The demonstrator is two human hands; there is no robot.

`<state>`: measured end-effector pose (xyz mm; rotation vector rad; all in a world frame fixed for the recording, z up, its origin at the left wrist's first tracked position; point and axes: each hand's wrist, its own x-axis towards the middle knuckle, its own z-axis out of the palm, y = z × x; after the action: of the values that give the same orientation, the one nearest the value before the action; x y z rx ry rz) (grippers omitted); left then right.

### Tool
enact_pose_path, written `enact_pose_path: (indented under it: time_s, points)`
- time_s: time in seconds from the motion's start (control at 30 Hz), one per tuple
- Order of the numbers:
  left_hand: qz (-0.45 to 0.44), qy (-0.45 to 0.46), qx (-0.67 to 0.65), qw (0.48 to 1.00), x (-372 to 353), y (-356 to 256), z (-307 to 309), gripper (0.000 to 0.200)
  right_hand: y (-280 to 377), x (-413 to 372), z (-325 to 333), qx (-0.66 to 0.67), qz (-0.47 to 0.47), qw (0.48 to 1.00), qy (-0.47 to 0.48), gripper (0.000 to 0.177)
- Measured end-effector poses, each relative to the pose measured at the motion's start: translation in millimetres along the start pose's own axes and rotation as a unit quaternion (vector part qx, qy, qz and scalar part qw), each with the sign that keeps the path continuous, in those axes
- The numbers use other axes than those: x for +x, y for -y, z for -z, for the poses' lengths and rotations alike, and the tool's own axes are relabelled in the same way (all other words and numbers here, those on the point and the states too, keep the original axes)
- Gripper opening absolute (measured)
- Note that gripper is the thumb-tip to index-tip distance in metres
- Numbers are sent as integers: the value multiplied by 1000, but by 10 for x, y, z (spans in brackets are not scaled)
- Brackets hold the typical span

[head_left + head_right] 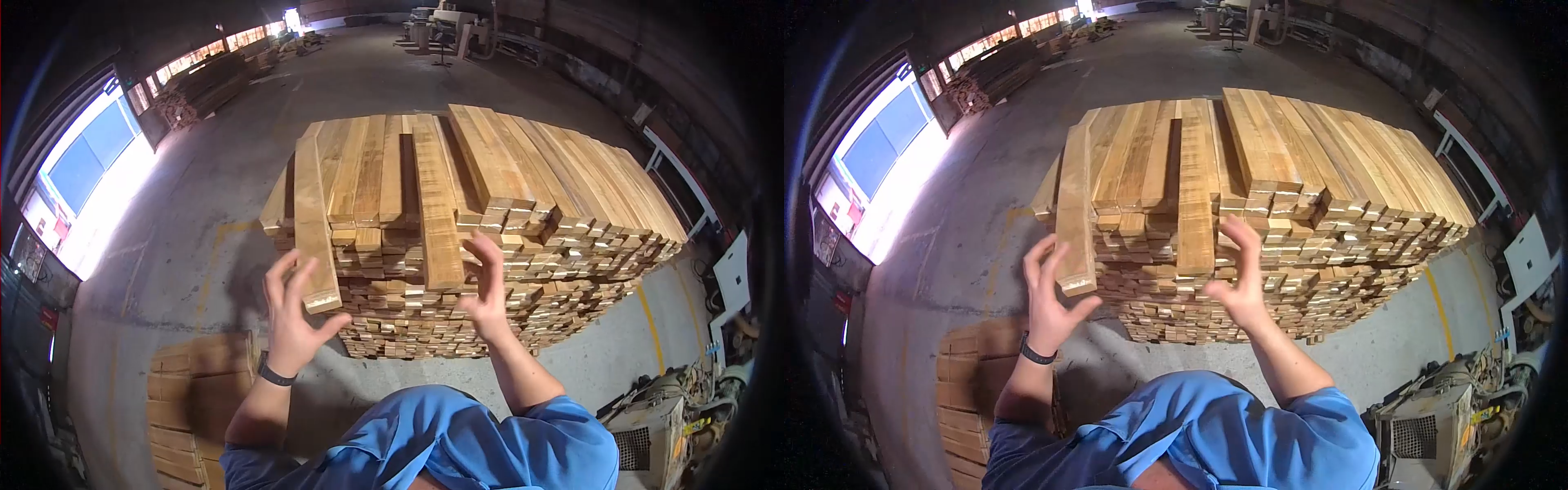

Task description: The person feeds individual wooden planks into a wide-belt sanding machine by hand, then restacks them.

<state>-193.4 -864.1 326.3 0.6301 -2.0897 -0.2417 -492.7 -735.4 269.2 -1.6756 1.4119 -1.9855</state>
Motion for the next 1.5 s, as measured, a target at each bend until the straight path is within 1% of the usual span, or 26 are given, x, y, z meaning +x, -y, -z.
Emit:
enact_pose_path:
  time_s: [0.03,0.07,0.1,0.13,0.17,0.2,0.3,0.33,0.4,0.47,0.57,0.7,0.73,0.8,0.93,0.97,1.07,1.1,1.2,1.23,1.27,1.33,1.37,1.4,1.47,1.5]
  points:
    - [51,-49,-112,991,-61,118,-82,66,-45,0,-19,81,-111,989,-47,96]
    - [101,-98,-221,965,-121,213,-128,66,-94,-2,-36,159,-223,957,-93,97]
    - [214,-99,-279,931,-147,274,-110,63,-184,37,-25,238,-304,918,-95,96]
    - [291,-108,-408,859,-139,387,-162,62,-5,127,-76,310,-356,878,-77,97]
    - [343,-72,-560,751,-97,475,-157,59,24,176,-91,378,-373,846,-46,97]
    - [379,-32,-693,612,-11,506,-152,56,34,212,-93,442,-387,809,-17,98]
    - [389,-9,-698,602,86,453,-300,54,22,245,-293,360,-418,828,-102,89]
    - [391,-3,-672,629,123,441,-307,51,161,324,-333,360,-394,841,-83,77]
    - [395,11,-619,679,191,406,-296,46,239,374,-316,310,-374,873,-36,71]
    - [423,32,-600,678,176,429,-266,41,9,302,-286,346,-369,863,-9,76]
    - [413,57,-591,691,74,350,-298,40,63,125,-272,287,-372,882,20,81]
    - [432,30,-576,693,-402,290,-495,41,-355,-357,-223,333,-356,873,32,71]
    - [443,-3,-559,701,-490,174,-526,40,-400,-446,-251,345,-348,872,16,63]
    - [463,-71,-523,713,-616,-78,-627,39,-362,-608,-182,315,-391,865,24,61]
    - [480,-85,-401,776,-911,-497,-773,52,-546,-890,-57,259,-362,895,37,57]
    - [477,-93,-386,784,-1104,-453,-857,63,-596,-945,11,240,-381,891,58,59]
    - [408,-39,-695,590,-1683,-535,-769,73,-615,-1000,137,232,-376,893,84,64]
    - [400,-101,-731,544,-1667,-792,-765,82,-619,-1017,155,223,-357,902,94,64]
    - [340,-119,-802,476,-1862,-1204,-539,86,-650,-1070,165,229,-340,902,138,68]
    - [325,-158,-825,434,-1905,-1418,-419,63,-617,-1072,139,253,-350,887,165,68]
    - [305,-184,-836,417,-2033,-1547,-348,60,-539,-1105,80,278,-371,871,164,72]
    - [221,-210,-871,386,-2323,-1745,-265,59,-428,-1116,13,380,-440,778,239,79]
    - [204,-214,-877,379,-2460,-1825,-206,57,-323,-1093,-93,535,-439,650,313,87]
    - [187,-217,-883,372,-2595,-1905,-139,55,-41,-1031,-243,570,-372,623,384,90]
    - [146,-239,-885,372,-2825,-2144,-4,53,166,-1212,-466,665,-448,431,413,92]
    - [122,-260,-880,379,-2923,-2299,67,52,285,-1296,-543,670,-481,369,428,85]
